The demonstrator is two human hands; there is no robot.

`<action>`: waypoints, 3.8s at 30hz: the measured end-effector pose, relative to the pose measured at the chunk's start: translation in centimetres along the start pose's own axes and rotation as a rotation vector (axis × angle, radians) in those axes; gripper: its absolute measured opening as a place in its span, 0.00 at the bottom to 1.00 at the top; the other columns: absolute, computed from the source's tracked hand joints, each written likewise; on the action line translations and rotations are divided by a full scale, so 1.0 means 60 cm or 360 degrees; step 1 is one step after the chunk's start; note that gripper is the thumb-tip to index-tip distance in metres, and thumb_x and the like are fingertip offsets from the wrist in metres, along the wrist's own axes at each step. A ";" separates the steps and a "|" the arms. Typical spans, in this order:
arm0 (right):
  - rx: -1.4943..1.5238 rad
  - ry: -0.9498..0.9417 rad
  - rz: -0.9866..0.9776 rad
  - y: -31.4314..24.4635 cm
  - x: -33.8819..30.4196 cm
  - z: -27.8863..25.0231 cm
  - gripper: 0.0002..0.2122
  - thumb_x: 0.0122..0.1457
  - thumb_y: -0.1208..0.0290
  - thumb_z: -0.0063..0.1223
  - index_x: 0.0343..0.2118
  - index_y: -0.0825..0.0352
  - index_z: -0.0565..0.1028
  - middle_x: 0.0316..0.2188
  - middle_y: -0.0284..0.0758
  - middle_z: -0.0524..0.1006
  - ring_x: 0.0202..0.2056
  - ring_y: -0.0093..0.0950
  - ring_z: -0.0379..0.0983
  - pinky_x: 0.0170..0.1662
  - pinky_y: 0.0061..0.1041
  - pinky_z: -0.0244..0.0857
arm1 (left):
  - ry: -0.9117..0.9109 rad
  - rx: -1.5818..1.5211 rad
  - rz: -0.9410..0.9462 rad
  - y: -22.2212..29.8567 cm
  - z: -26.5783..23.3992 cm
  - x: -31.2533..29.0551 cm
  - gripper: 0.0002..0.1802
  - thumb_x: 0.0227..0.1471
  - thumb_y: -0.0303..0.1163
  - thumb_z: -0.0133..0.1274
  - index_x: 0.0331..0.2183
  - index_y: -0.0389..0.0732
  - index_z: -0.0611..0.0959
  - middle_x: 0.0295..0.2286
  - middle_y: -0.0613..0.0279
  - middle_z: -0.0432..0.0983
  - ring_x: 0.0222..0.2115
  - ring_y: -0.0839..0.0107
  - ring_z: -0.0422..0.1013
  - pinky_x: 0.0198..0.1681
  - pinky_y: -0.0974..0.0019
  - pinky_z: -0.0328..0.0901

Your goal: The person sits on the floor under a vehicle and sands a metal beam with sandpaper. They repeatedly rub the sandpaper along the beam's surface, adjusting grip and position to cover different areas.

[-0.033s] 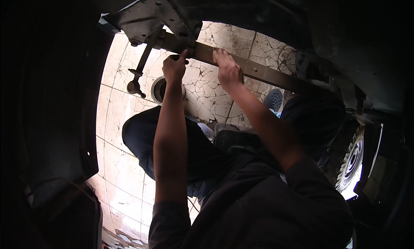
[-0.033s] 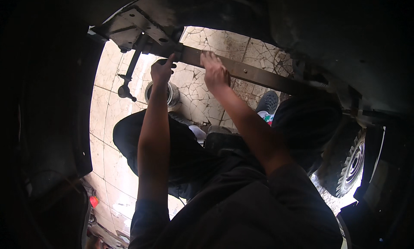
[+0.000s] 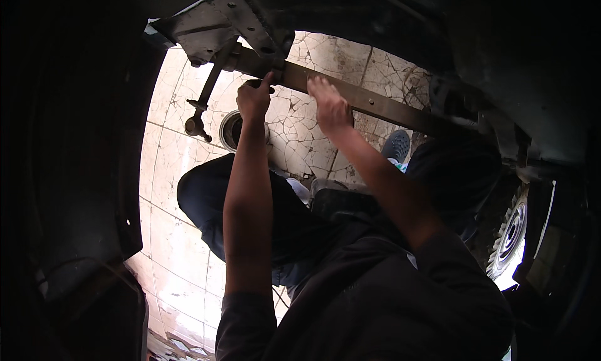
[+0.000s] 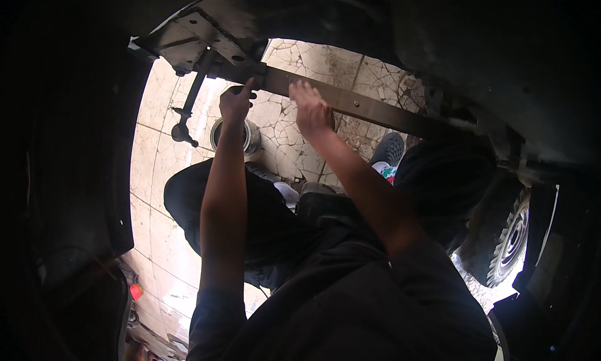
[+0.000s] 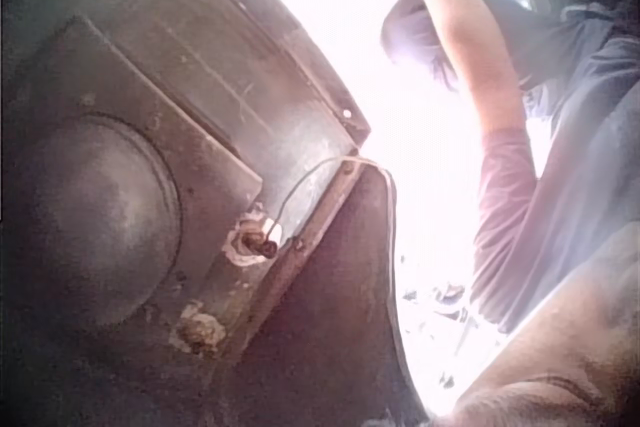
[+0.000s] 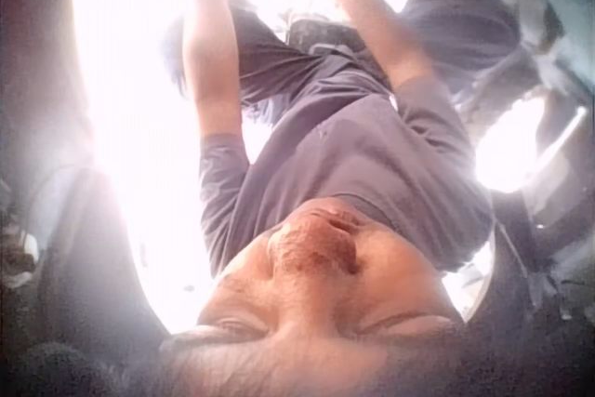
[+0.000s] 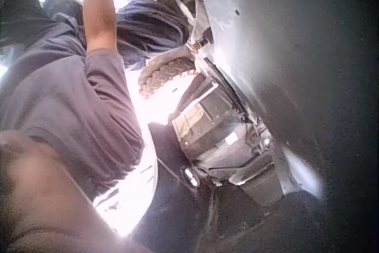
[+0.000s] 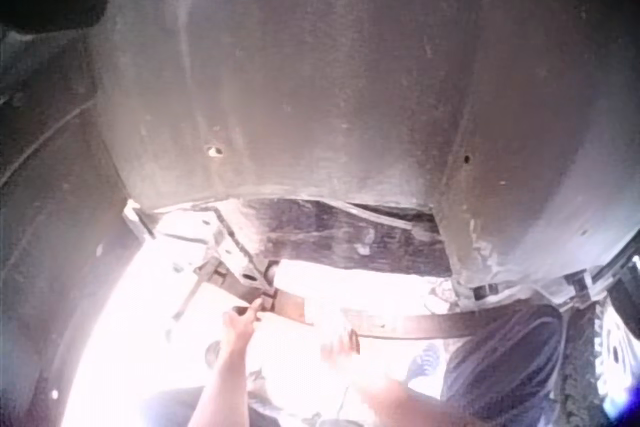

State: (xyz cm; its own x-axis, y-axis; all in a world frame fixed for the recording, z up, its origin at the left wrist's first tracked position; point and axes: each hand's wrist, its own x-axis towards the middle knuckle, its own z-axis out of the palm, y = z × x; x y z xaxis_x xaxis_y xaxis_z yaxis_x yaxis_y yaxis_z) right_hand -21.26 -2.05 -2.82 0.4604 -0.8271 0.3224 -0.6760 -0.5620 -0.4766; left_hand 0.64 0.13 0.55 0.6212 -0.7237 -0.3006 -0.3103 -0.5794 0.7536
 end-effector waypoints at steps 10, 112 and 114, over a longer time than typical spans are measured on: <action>0.0208 0.0299 0.0642 0.010 0.018 -0.115 0.20 0.72 0.70 0.49 0.64 0.49 0.75 0.48 0.47 0.84 0.48 0.49 0.82 0.54 0.41 0.78 | 0.0160 -0.0152 0.0036 0.005 0.013 -0.012 0.30 0.57 0.58 0.64 0.35 0.35 0.91 0.29 0.56 0.89 0.37 0.58 0.84 0.50 0.57 0.72; -0.0575 -0.1168 -0.0927 0.133 0.039 -0.201 0.53 0.50 0.55 0.69 0.75 0.69 0.51 0.77 0.46 0.50 0.77 0.37 0.46 0.79 0.38 0.41 | -0.0237 0.0107 -0.0258 0.029 -0.020 0.013 0.33 0.63 0.61 0.56 0.29 0.38 0.91 0.25 0.64 0.88 0.23 0.72 0.83 0.32 0.64 0.74; -0.0602 -0.1234 -0.0917 0.164 0.015 -0.235 0.54 0.49 0.55 0.70 0.75 0.68 0.51 0.77 0.46 0.50 0.77 0.38 0.46 0.79 0.38 0.41 | -0.0223 0.0108 -0.0204 0.011 -0.016 0.022 0.33 0.63 0.61 0.56 0.29 0.37 0.91 0.25 0.63 0.87 0.24 0.70 0.83 0.37 0.62 0.75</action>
State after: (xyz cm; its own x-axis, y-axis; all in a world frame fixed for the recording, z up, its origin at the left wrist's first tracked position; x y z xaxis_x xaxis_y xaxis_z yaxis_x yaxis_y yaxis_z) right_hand -35.61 -8.34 4.33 0.9245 -0.2799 -0.2588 -0.3106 -0.9466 -0.0858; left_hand 1.93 -0.85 1.21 0.5542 -0.6846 -0.4735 -0.2860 -0.6908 0.6640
